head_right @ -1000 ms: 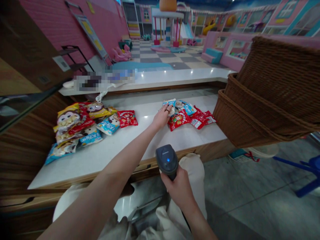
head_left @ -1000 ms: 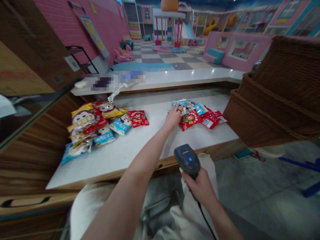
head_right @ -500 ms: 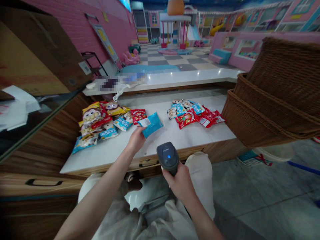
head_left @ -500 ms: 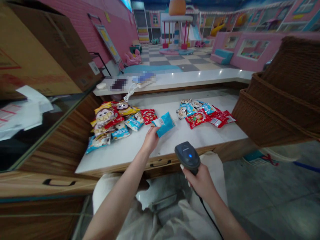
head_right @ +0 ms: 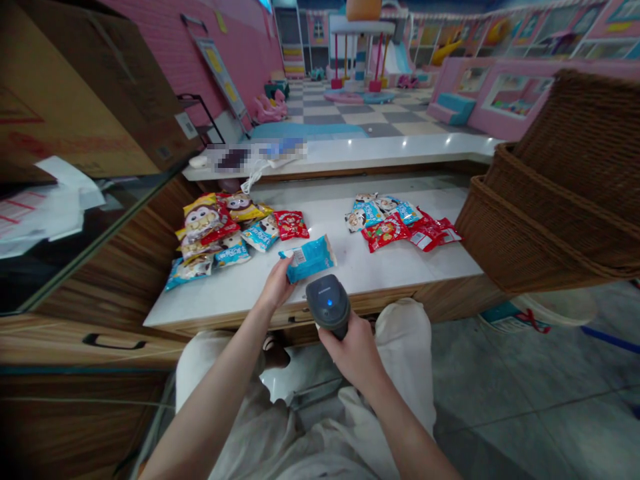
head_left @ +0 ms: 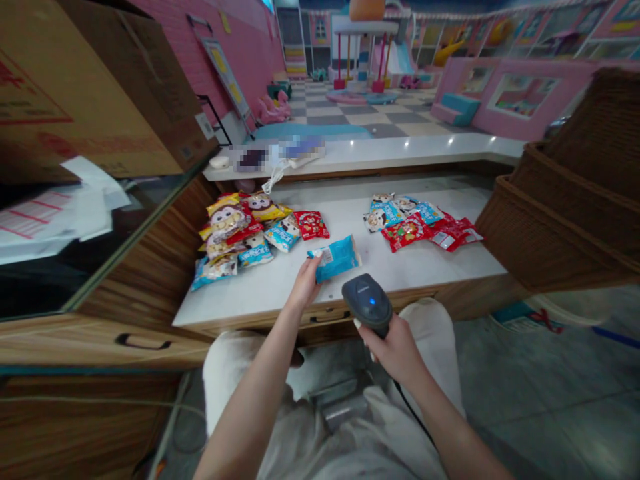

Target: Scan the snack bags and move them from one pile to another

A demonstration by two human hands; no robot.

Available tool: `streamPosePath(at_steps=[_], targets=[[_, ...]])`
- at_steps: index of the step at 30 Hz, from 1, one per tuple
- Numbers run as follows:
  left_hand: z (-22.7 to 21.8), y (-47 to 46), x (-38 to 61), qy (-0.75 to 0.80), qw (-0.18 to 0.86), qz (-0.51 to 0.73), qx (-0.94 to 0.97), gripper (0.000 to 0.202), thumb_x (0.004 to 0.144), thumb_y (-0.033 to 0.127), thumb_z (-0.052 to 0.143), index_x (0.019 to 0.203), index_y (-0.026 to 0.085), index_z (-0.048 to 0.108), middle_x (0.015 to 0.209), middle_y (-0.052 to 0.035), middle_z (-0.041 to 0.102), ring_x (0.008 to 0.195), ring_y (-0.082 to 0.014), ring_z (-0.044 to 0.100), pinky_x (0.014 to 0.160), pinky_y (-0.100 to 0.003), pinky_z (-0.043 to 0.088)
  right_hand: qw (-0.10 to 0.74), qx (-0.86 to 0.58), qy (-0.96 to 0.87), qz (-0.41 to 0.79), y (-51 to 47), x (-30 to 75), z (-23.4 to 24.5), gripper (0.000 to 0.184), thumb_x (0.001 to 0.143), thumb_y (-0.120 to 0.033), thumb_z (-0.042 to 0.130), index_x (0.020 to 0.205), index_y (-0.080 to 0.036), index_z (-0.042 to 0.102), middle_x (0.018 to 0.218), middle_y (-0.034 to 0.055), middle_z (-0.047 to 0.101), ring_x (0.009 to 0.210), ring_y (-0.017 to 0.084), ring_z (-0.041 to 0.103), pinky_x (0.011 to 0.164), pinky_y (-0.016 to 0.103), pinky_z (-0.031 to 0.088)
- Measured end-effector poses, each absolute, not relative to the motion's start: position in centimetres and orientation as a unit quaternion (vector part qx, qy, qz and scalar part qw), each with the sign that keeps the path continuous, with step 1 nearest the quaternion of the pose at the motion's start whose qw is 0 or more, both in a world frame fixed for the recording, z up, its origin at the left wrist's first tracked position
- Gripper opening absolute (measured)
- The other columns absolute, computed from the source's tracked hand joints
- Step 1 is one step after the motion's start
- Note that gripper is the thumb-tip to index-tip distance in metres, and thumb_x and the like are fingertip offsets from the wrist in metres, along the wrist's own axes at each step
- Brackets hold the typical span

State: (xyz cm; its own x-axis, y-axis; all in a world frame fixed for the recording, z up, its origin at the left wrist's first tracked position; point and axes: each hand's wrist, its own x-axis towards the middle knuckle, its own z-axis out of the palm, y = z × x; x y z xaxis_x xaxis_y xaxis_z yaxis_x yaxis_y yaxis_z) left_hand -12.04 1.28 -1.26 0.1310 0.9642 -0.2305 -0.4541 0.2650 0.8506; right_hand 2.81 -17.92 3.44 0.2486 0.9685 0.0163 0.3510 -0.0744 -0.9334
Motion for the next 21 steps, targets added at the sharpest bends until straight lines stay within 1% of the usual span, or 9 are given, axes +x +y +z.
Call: streamPosePath(at_steps=[3, 6, 10, 13, 15, 19, 21], targets=[[-1.56, 1.20, -12.19, 0.401, 0.683, 0.524, 0.313, 0.040, 0.072, 0.048, 0.089, 0.098, 0.021, 0.075, 0.089, -0.0006, 0.080, 0.089, -0.0219, 0.074, 0.076, -0.029, 0.055, 0.454, -0.644, -0.510, 0.344, -17.78, 2.44, 3.58, 0.027, 0.083, -0.044, 0.068, 0.063, -0.029, 0.059, 0.045, 0.0028, 0.063, 0.055, 0.028, 0.075, 0.044, 0.026, 0.048], [-2.02, 1.24, -12.30, 0.407, 0.674, 0.528, 0.317, 0.036, 0.074, 0.047, 0.087, 0.096, 0.021, 0.074, 0.090, 0.0001, 0.080, 0.087, -0.0201, 0.072, 0.075, -0.027, 0.053, 0.453, -0.637, -0.517, 0.349, -17.74, 2.11, 3.69, 0.027, 0.084, -0.043, 0.068, 0.063, -0.029, 0.059, 0.045, 0.0025, 0.063, 0.057, 0.028, 0.076, 0.044, 0.026, 0.049], [-2.31, 1.38, -12.07, 0.393, 0.680, 0.527, 0.325, 0.031, 0.075, 0.043, 0.086, 0.092, 0.019, 0.074, 0.089, -0.0034, 0.079, 0.090, -0.0236, 0.072, 0.083, -0.033, 0.056, 0.458, -0.632, -0.525, 0.340, -17.74, 2.02, 3.84, 0.026, 0.085, -0.042, 0.068, 0.064, -0.028, 0.062, 0.050, 0.0048, 0.067, 0.064, 0.030, 0.079, 0.048, 0.027, 0.053], [-2.12, 1.38, -11.89, 0.369, 0.692, 0.529, 0.324, 0.030, 0.075, 0.041, 0.086, 0.093, 0.018, 0.076, 0.092, -0.0059, 0.080, 0.090, -0.0248, 0.073, 0.089, -0.037, 0.057, 0.456, -0.630, -0.531, 0.336, -17.76, 2.04, 4.00, 0.027, 0.085, -0.043, 0.068, 0.063, -0.027, 0.063, 0.050, 0.0052, 0.068, 0.066, 0.031, 0.080, 0.049, 0.027, 0.054], [-1.93, 1.33, -11.96, 0.377, 0.692, 0.524, 0.323, 0.031, 0.076, 0.042, 0.085, 0.093, 0.019, 0.076, 0.093, -0.0045, 0.080, 0.088, -0.0229, 0.072, 0.086, -0.034, 0.057, 0.453, -0.632, -0.528, 0.341, -17.79, 2.01, 4.07, 0.028, 0.085, -0.044, 0.068, 0.063, -0.028, 0.062, 0.047, 0.0043, 0.066, 0.065, 0.030, 0.080, 0.049, 0.027, 0.053], [-1.65, 1.16, -12.33, 0.410, 0.681, 0.513, 0.324, 0.034, 0.076, 0.048, 0.086, 0.092, 0.021, 0.074, 0.086, -0.0004, 0.078, 0.085, -0.0219, 0.072, 0.074, -0.029, 0.054, 0.451, -0.637, -0.519, 0.349, -17.87, 1.94, 4.02, 0.027, 0.084, -0.044, 0.068, 0.063, -0.028, 0.062, 0.047, 0.0045, 0.065, 0.065, 0.031, 0.080, 0.049, 0.027, 0.053], [-1.60, 1.09, -12.38, 0.412, 0.682, 0.514, 0.318, 0.035, 0.075, 0.048, 0.087, 0.091, 0.021, 0.073, 0.085, 0.0000, 0.078, 0.084, -0.0212, 0.072, 0.071, -0.028, 0.053, 0.453, -0.636, -0.517, 0.350, -17.91, 1.99, 3.92, 0.027, 0.084, -0.045, 0.069, 0.063, -0.028, 0.063, 0.047, 0.0046, 0.066, 0.064, 0.031, 0.080, 0.048, 0.028, 0.053]])
